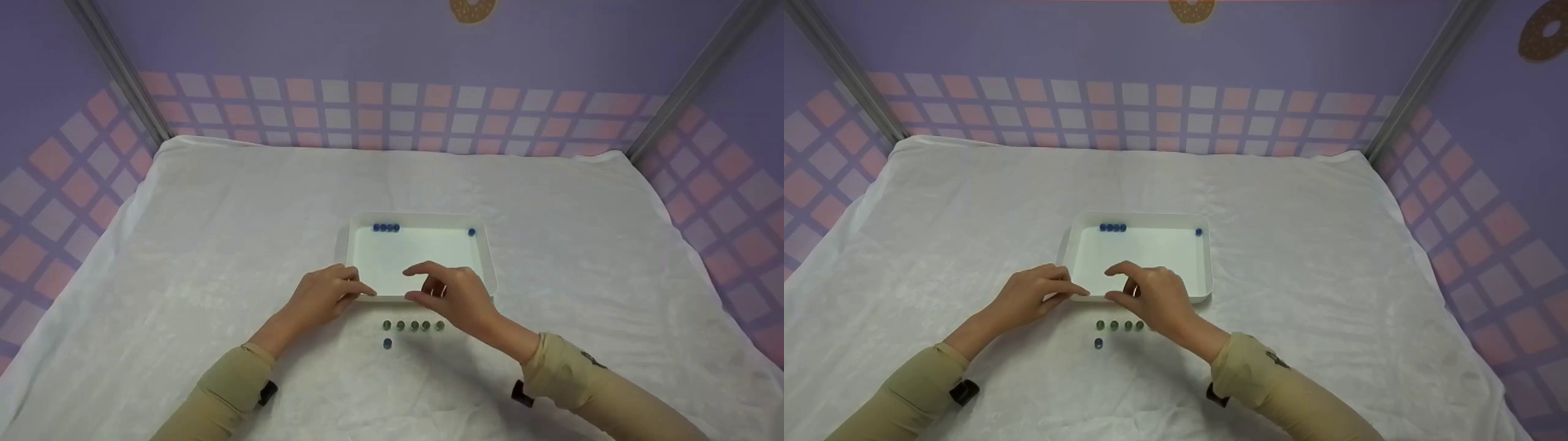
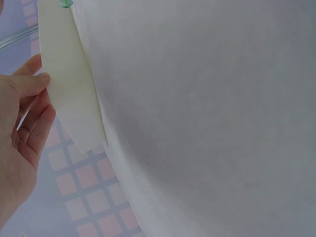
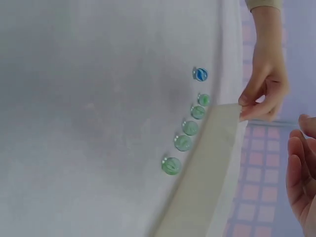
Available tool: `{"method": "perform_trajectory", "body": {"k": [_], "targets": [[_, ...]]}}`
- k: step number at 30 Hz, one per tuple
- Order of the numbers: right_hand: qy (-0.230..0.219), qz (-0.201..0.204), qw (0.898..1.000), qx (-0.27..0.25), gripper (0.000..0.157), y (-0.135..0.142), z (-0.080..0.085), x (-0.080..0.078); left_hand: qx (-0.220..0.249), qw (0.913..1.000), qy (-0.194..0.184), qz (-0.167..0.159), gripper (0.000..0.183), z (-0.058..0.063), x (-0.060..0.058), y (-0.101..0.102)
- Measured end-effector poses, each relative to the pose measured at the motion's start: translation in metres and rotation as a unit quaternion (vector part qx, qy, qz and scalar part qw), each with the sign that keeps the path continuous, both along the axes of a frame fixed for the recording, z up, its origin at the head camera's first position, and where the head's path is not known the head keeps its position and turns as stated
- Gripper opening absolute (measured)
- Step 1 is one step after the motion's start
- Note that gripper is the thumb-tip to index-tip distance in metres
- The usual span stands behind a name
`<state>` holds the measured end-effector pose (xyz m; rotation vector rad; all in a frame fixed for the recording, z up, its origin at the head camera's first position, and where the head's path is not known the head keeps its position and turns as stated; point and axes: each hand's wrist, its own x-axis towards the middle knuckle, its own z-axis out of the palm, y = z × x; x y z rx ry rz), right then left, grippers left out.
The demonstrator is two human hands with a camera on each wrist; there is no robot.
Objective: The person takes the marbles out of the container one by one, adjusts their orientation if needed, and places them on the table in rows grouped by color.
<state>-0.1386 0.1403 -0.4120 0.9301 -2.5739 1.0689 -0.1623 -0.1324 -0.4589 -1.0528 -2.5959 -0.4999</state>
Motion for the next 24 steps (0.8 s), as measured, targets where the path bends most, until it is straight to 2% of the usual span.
{"method": "perform_trajectory", "body": {"k": [7,17,24], "targets": [[0.031,-0.013,0.999,-0.018,0.026,0.005,0.012,-0.008,-0.015,0.9998,-0.01,0.009,0.028,0.001,0.0,0.001],[0.023,-0.017,0.999,-0.019,0.025,0.009,0.015,-0.014,-0.013,0.9998,-0.013,0.011,0.027,0.002,0.001,0.001],[0.021,-0.038,0.999,-0.013,0.026,0.017,0.018,-0.025,-0.009,0.9999,-0.004,0.002,0.027,0.001,0.0,0.0]]}}
